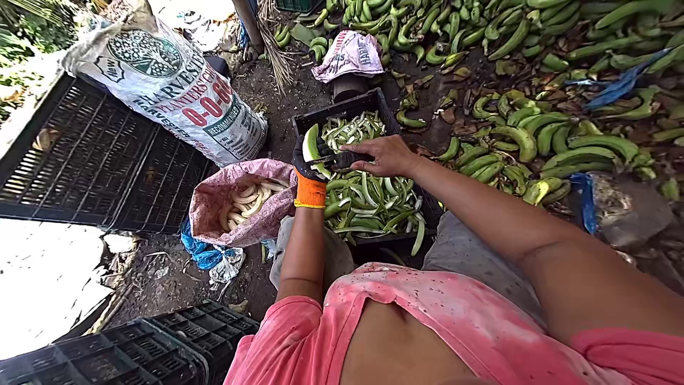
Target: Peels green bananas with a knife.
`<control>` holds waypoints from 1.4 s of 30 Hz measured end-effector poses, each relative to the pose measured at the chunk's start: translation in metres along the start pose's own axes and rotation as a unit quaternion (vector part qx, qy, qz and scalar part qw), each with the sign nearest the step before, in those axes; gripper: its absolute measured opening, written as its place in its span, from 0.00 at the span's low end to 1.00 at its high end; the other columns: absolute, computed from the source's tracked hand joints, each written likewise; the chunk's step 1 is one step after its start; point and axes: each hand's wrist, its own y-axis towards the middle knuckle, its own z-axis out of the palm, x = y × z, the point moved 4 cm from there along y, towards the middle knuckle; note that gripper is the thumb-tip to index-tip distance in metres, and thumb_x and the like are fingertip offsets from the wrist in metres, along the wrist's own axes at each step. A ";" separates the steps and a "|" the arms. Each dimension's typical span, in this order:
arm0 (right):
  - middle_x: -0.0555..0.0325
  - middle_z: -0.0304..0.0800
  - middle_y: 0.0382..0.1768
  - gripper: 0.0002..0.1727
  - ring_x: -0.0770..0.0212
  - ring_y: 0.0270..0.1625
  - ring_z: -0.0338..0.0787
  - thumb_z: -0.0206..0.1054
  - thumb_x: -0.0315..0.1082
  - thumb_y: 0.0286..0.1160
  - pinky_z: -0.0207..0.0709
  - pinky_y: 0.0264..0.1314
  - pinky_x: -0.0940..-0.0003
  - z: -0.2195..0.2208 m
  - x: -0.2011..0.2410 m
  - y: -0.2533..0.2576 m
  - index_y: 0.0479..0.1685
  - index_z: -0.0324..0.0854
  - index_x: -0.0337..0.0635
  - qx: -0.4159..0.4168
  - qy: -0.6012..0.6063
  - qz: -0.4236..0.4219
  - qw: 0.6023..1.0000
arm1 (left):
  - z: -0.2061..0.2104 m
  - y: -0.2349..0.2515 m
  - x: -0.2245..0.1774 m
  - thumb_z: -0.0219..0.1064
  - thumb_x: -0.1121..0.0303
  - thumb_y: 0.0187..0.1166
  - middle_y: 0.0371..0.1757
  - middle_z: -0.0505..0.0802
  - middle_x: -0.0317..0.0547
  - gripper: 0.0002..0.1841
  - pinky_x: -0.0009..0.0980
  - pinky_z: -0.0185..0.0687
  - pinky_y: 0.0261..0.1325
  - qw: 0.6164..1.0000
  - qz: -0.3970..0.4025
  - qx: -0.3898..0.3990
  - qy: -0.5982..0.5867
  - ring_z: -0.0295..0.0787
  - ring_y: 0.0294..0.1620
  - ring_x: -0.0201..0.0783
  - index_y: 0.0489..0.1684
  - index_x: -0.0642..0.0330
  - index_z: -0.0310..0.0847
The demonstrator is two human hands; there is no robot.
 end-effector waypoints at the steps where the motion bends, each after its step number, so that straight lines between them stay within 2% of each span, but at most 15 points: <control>1: 0.47 0.96 0.51 0.32 0.43 0.45 0.95 0.58 0.63 0.83 0.82 0.41 0.37 0.000 0.000 0.002 0.80 0.80 0.60 0.003 0.007 0.008 1.000 | -0.003 0.002 -0.001 0.40 0.45 0.88 0.24 0.87 0.38 0.28 0.25 0.83 0.24 1.000 0.006 0.021 -0.005 0.85 0.20 0.31 0.46 0.57 0.83; 5: 0.47 0.96 0.58 0.31 0.39 0.52 0.96 0.56 0.62 0.85 0.81 0.48 0.32 -0.003 -0.006 0.013 0.83 0.78 0.60 -0.006 0.021 0.053 0.998 | 0.008 -0.030 -0.003 0.42 0.51 0.93 0.43 0.90 0.32 0.20 0.25 0.85 0.43 0.965 0.142 0.023 0.220 0.87 0.39 0.26 0.63 0.44 0.79; 8: 0.39 0.94 0.56 0.31 0.32 0.57 0.92 0.55 0.61 0.87 0.76 0.58 0.25 -0.009 -0.029 0.027 0.87 0.72 0.65 0.027 0.075 0.138 0.987 | 0.014 -0.027 0.004 0.40 0.47 0.92 0.33 0.86 0.31 0.21 0.25 0.81 0.30 0.960 0.123 0.053 0.247 0.82 0.29 0.26 0.52 0.41 0.80; 11: 0.44 0.84 0.76 0.30 0.36 0.77 0.82 0.52 0.59 0.91 0.66 0.77 0.25 -0.010 -0.067 0.034 0.88 0.70 0.64 0.024 0.144 0.207 0.967 | 0.023 -0.033 0.005 0.41 0.50 0.93 0.39 0.90 0.33 0.21 0.25 0.86 0.33 0.951 0.093 0.076 0.286 0.86 0.31 0.25 0.66 0.41 0.80; 13: 0.51 0.74 0.85 0.30 0.42 0.87 0.72 0.51 0.57 0.93 0.57 0.86 0.29 -0.014 -0.087 0.031 0.88 0.69 0.59 0.019 0.183 0.248 0.951 | 0.028 -0.028 0.010 0.38 0.50 0.91 0.32 0.86 0.34 0.21 0.22 0.76 0.25 0.967 0.019 0.124 0.222 0.79 0.23 0.27 0.60 0.42 0.79; 15: 0.52 0.74 0.85 0.30 0.44 0.87 0.72 0.51 0.56 0.92 0.58 0.86 0.30 -0.020 -0.092 0.026 0.88 0.70 0.57 -0.003 0.192 0.253 0.948 | 0.022 -0.019 0.010 0.38 0.49 0.89 0.36 0.87 0.40 0.23 0.25 0.77 0.26 0.975 -0.047 0.159 0.151 0.80 0.25 0.31 0.61 0.45 0.78; 18: 0.47 0.81 0.79 0.30 0.41 0.80 0.80 0.54 0.56 0.91 0.65 0.81 0.29 -0.035 -0.069 0.019 0.87 0.72 0.57 -0.015 0.163 0.188 0.968 | 0.015 -0.003 0.001 0.38 0.48 0.89 0.41 0.90 0.47 0.26 0.29 0.77 0.22 0.986 -0.083 0.131 0.061 0.81 0.23 0.36 0.59 0.54 0.78; 22: 0.51 0.92 0.66 0.29 0.42 0.65 0.92 0.62 0.60 0.82 0.77 0.60 0.27 -0.040 -0.025 -0.002 0.79 0.81 0.63 0.043 0.060 0.046 0.996 | 0.017 -0.006 -0.011 0.38 0.53 0.92 0.27 0.89 0.38 0.25 0.24 0.83 0.26 0.993 -0.039 0.071 0.088 0.84 0.22 0.29 0.46 0.53 0.83; 26: 0.51 0.93 0.43 0.30 0.46 0.41 0.92 0.61 0.64 0.80 0.80 0.39 0.39 -0.034 -0.004 -0.015 0.77 0.83 0.66 0.066 -0.019 -0.008 0.998 | 0.013 0.000 -0.002 0.39 0.53 0.90 0.21 0.83 0.40 0.24 0.22 0.78 0.19 0.990 -0.142 0.007 -0.012 0.79 0.15 0.31 0.38 0.58 0.78; 28: 0.49 0.94 0.43 0.30 0.44 0.41 0.93 0.61 0.64 0.80 0.80 0.39 0.39 -0.031 -0.002 -0.014 0.77 0.83 0.65 0.057 -0.034 -0.006 0.998 | 0.007 0.007 0.003 0.36 0.53 0.89 0.22 0.83 0.42 0.25 0.23 0.77 0.18 0.988 -0.154 0.002 -0.002 0.78 0.15 0.31 0.38 0.60 0.76; 31: 0.46 0.95 0.54 0.32 0.39 0.50 0.95 0.57 0.65 0.83 0.80 0.46 0.33 -0.021 -0.013 -0.006 0.81 0.79 0.64 0.046 -0.033 0.057 0.997 | 0.005 -0.001 0.004 0.42 0.64 0.90 0.32 0.90 0.44 0.18 0.29 0.86 0.33 0.986 -0.016 0.018 0.164 0.87 0.29 0.33 0.46 0.59 0.80; 34: 0.41 0.94 0.59 0.32 0.32 0.57 0.93 0.56 0.63 0.87 0.78 0.54 0.26 -0.013 -0.042 0.007 0.85 0.74 0.62 0.025 -0.009 0.171 0.985 | 0.018 -0.010 0.014 0.40 0.60 0.91 0.27 0.86 0.41 0.20 0.26 0.82 0.24 0.978 -0.021 -0.028 0.204 0.83 0.21 0.32 0.42 0.56 0.78; 36: 0.36 0.90 0.63 0.32 0.27 0.65 0.88 0.51 0.64 0.89 0.72 0.64 0.21 -0.005 -0.073 0.009 0.87 0.71 0.64 0.043 0.039 0.287 0.956 | 0.016 -0.013 0.011 0.43 0.60 0.93 0.35 0.88 0.44 0.18 0.33 0.87 0.36 0.961 -0.015 -0.037 0.273 0.86 0.31 0.35 0.52 0.58 0.79; 39: 0.39 0.83 0.75 0.34 0.30 0.78 0.78 0.47 0.64 0.90 0.61 0.76 0.19 0.010 -0.114 -0.001 0.87 0.70 0.60 0.074 0.087 0.381 0.918 | 0.009 -0.014 -0.012 0.48 0.59 0.92 0.38 0.90 0.45 0.18 0.34 0.88 0.37 0.900 0.043 -0.076 0.427 0.88 0.33 0.35 0.60 0.59 0.81; 42: 0.37 0.82 0.75 0.32 0.30 0.79 0.78 0.46 0.61 0.92 0.60 0.76 0.19 0.002 -0.114 -0.006 0.86 0.72 0.56 0.085 0.083 0.398 0.909 | -0.004 -0.024 -0.074 0.51 0.58 0.93 0.60 0.92 0.55 0.22 0.43 0.85 0.63 0.737 0.158 -0.195 0.627 0.90 0.57 0.41 0.74 0.58 0.80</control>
